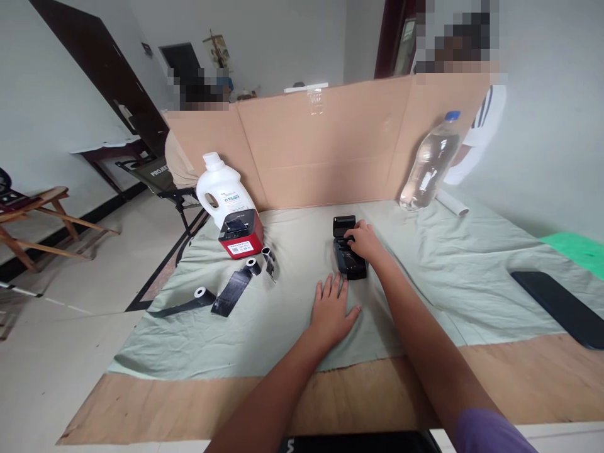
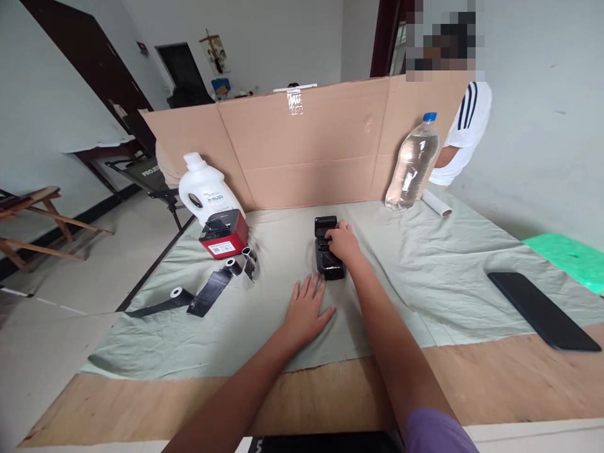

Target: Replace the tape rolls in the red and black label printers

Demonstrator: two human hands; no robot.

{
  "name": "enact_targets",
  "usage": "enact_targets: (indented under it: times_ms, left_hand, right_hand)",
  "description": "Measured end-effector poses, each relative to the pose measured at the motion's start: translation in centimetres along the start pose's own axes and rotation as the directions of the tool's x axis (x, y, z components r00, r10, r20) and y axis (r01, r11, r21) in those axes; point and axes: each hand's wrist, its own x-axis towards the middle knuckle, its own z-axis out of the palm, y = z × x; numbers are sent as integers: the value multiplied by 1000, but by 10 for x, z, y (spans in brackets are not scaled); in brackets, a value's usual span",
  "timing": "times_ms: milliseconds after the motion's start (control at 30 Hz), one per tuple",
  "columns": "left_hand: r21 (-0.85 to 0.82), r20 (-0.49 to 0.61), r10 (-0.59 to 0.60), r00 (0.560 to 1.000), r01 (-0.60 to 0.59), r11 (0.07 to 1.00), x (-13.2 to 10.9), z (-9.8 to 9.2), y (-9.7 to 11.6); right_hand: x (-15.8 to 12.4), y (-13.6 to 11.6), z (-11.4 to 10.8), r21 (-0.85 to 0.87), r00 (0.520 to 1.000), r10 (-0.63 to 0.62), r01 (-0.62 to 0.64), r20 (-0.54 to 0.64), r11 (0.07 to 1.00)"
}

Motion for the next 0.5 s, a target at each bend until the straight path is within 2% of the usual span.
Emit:
enact_targets:
  times_ms: [133, 233, 333, 500]
  left_hand:
    - [-71, 0, -14, 1000, 14, 997, 1, -3, 0]
    - [-211, -16, -37, 999, 33, 977, 4, -11, 2]
    - [-360, -52, -37, 998, 16, 933, 11, -18, 4]
    - [-451, -100, -72, 992, 19, 892, 22, -17, 6]
  right_hand:
    - [2, 0, 7, 83, 975, 174, -164, -135, 983]
    - [7, 4, 12, 252, 944, 265, -213, -195, 944]
    - [13, 13, 18, 421, 954, 252, -164, -161, 892]
    - [17, 25, 19, 551, 972, 205, -110, -114, 827]
